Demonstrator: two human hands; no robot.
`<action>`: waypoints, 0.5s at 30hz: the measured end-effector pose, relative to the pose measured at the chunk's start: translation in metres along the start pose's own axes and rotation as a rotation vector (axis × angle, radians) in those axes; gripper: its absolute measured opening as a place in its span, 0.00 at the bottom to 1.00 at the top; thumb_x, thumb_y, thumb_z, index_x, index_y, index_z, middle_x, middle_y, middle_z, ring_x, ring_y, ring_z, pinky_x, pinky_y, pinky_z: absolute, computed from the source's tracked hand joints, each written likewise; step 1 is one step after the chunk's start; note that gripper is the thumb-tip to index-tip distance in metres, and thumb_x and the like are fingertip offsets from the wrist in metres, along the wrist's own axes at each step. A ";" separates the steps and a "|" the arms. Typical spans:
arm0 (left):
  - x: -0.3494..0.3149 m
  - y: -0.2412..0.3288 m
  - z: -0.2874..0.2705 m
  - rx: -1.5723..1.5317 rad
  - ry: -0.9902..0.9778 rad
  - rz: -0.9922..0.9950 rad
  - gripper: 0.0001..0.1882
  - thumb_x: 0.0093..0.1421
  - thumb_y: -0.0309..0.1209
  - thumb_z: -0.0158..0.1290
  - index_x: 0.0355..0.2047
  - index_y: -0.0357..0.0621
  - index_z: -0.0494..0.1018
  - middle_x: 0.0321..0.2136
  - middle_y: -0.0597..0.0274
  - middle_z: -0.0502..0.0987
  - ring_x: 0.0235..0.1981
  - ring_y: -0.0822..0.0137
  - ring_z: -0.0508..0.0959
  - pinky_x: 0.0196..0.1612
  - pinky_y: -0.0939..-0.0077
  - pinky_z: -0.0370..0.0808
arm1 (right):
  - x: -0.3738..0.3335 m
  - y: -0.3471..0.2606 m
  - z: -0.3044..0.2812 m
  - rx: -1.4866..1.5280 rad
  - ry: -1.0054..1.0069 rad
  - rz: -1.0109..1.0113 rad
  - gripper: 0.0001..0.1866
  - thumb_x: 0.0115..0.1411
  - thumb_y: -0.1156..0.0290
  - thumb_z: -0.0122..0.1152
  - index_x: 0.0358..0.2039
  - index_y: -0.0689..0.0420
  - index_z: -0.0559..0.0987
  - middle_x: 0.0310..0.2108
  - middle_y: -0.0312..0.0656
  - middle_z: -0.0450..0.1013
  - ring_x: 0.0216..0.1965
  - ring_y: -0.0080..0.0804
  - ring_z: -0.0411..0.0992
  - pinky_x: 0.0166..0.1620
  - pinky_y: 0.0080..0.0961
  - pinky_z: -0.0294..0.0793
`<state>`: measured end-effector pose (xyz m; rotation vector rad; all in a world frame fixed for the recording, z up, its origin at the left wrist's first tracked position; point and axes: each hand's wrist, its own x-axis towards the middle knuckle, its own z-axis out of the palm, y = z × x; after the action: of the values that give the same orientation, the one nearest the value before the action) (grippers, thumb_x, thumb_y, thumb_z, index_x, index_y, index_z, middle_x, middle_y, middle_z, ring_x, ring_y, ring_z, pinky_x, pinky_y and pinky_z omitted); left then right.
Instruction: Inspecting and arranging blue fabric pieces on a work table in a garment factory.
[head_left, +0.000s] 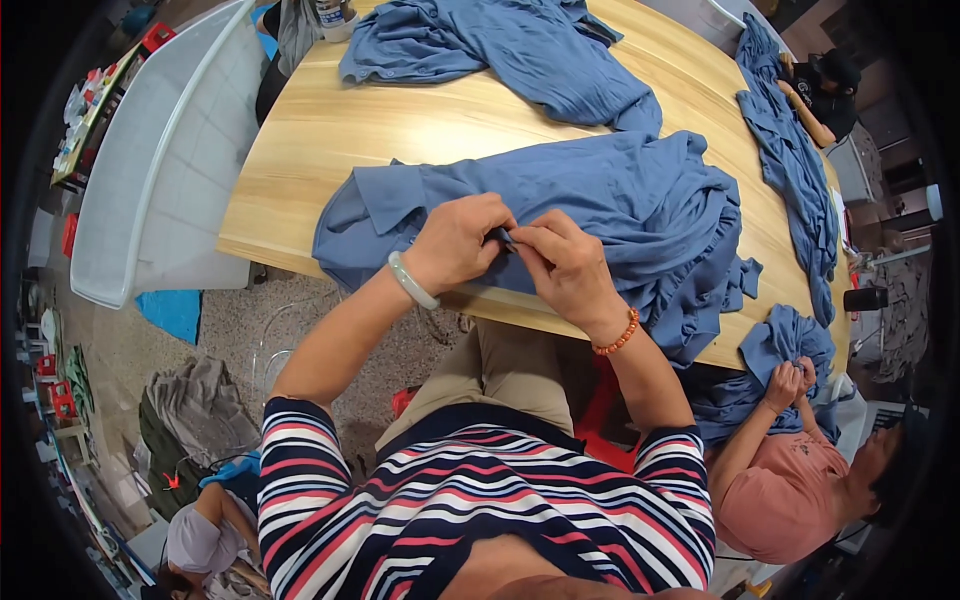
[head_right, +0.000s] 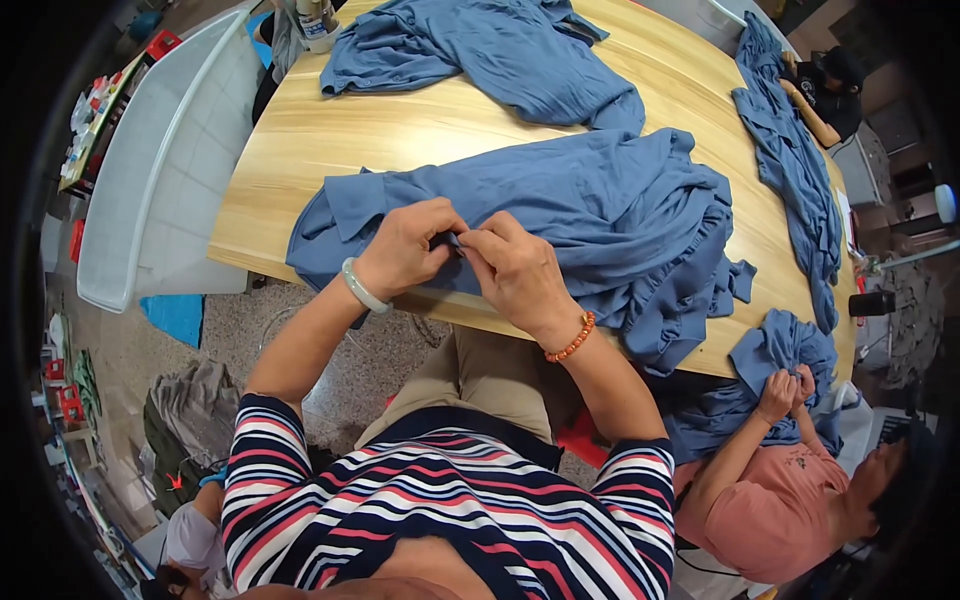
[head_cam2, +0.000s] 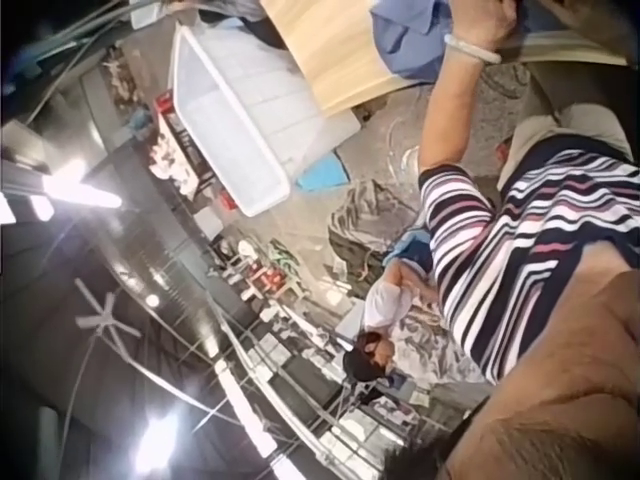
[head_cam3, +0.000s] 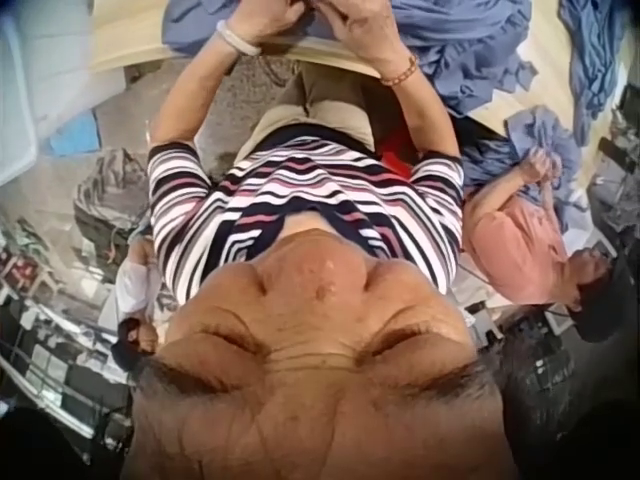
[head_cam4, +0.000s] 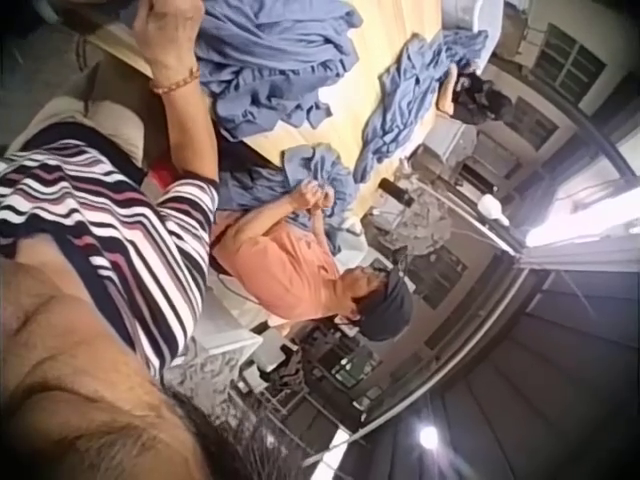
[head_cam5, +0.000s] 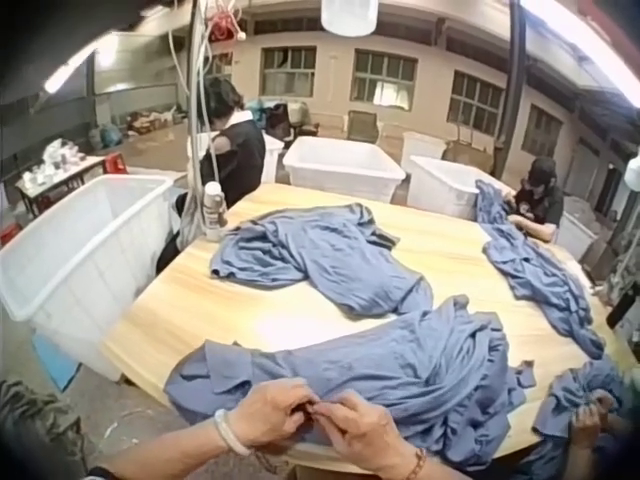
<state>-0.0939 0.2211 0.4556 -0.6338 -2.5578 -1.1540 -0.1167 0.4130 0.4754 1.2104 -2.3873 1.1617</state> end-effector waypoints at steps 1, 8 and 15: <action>0.001 0.002 0.000 0.101 0.015 0.047 0.13 0.44 0.19 0.57 0.33 0.42 0.74 0.30 0.59 0.73 0.30 0.55 0.74 0.33 0.65 0.72 | -0.002 0.000 -0.002 0.060 0.010 0.002 0.08 0.52 0.82 0.65 0.34 0.62 0.80 0.30 0.44 0.73 0.25 0.38 0.73 0.28 0.27 0.72; 0.007 0.004 0.005 0.398 0.093 0.163 0.10 0.41 0.21 0.58 0.26 0.44 0.71 0.26 0.60 0.69 0.30 0.56 0.71 0.33 0.65 0.67 | 0.002 0.009 -0.002 0.395 -0.134 0.345 0.03 0.57 0.82 0.62 0.33 0.66 0.78 0.30 0.33 0.74 0.29 0.14 0.68 0.31 0.16 0.69; 0.003 0.012 0.003 0.284 0.069 0.085 0.11 0.40 0.19 0.57 0.26 0.44 0.71 0.26 0.60 0.70 0.31 0.56 0.72 0.34 0.64 0.68 | -0.003 0.009 0.003 0.486 -0.207 0.515 0.08 0.60 0.78 0.62 0.39 0.67 0.78 0.33 0.34 0.77 0.34 0.12 0.70 0.37 0.14 0.73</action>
<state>-0.0914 0.2309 0.4626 -0.6150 -2.5426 -0.7513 -0.1208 0.4158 0.4670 0.8739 -2.7667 1.9479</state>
